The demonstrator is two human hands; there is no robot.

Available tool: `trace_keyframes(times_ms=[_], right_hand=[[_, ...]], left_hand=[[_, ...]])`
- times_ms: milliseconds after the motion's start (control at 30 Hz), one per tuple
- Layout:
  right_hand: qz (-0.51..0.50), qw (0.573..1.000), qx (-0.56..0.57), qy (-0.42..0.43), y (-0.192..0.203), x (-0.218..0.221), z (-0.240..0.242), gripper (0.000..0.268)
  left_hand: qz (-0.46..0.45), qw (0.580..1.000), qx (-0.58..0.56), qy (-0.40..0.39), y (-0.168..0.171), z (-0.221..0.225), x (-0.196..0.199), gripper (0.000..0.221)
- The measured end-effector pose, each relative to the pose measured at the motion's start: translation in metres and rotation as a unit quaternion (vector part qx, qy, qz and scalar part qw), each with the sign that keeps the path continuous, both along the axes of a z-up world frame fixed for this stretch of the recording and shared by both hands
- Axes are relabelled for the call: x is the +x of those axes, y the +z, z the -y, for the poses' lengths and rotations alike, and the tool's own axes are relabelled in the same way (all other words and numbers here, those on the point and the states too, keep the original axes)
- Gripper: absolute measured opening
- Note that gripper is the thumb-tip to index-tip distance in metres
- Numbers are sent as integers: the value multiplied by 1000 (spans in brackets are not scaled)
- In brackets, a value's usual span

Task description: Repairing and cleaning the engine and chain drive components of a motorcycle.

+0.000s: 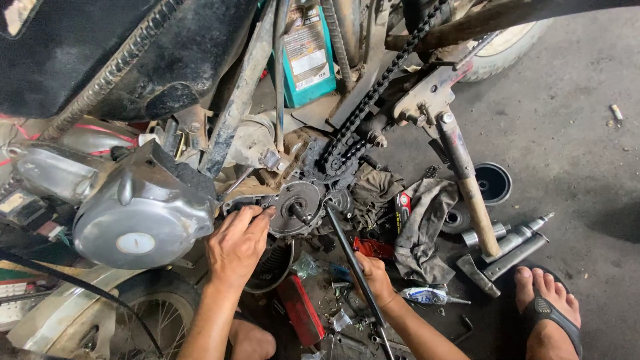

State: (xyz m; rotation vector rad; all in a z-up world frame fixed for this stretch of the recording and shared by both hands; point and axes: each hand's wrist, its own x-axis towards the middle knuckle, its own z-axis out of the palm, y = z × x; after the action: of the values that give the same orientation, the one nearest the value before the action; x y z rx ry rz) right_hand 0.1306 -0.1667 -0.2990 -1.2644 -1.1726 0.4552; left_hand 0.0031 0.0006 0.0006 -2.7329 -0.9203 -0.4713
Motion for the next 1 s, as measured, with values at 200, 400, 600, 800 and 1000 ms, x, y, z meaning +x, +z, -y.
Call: trace_keyframes(times_ms=[200, 400, 600, 800, 1000], right_hand=[[-111, 988, -107, 26, 6, -6, 4, 30], [-258, 918, -296, 45, 29, -6, 7, 34], [-188, 900, -384, 82, 58, 2, 4, 27], [-102, 941, -294, 132, -44, -24, 30, 23], [-15, 973, -200, 111, -1, -26, 30, 19]], left_hand=[[2, 1000, 7, 6, -2, -1, -1, 16], [-4, 1000, 6, 4, 1, 1, 0, 19], [-11, 1000, 2, 11, -6, -2, -5, 20], [-3, 1000, -3, 5, 2, 0, 1, 20], [4, 1000, -7, 4, -2, -4, -6, 22]])
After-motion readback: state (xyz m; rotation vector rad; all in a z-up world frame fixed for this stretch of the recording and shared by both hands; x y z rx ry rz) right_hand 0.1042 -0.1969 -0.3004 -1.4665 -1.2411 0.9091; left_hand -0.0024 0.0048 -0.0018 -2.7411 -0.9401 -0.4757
